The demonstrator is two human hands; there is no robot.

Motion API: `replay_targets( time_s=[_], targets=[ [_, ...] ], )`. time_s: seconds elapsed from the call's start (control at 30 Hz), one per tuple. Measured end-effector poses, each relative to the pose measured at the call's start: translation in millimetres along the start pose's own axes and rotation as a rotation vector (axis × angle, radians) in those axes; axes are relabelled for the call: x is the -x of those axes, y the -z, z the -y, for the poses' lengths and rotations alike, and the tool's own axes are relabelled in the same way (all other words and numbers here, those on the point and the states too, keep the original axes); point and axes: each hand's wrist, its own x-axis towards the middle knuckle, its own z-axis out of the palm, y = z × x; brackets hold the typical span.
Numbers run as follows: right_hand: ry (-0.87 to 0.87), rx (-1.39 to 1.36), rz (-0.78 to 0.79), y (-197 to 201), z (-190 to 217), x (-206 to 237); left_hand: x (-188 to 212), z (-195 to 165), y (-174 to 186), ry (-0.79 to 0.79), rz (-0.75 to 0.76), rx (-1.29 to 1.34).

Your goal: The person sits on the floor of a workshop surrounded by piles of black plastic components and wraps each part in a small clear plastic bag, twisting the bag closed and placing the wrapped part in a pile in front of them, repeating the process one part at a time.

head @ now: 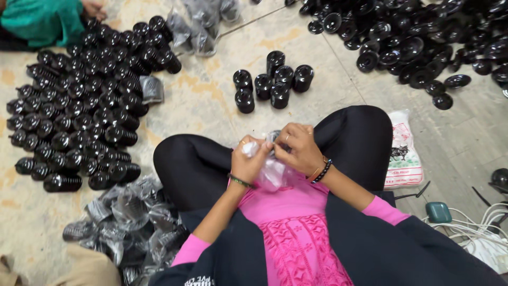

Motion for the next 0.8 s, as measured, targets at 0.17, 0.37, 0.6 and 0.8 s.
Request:
replay_targets(
  time_s=[0.17,0.37,0.6,0.8],
  targets=[
    [0.299,0.003,-0.089,7,6,-6,-24,19,10,0.263,0.219,0.446],
    [0.009,-0.359,0.106,-9,-9,2,-28,-17,24,0.178,0.346,-0.023],
    [0.012,-0.275,0.181,-9,-23,0,5,-49,9,-0.599,0.093,-0.562],
    [0.214,-0.089,0.057,-1,-11,-7,-19,-8,14,0.348,0.303,0.471]
  ],
)
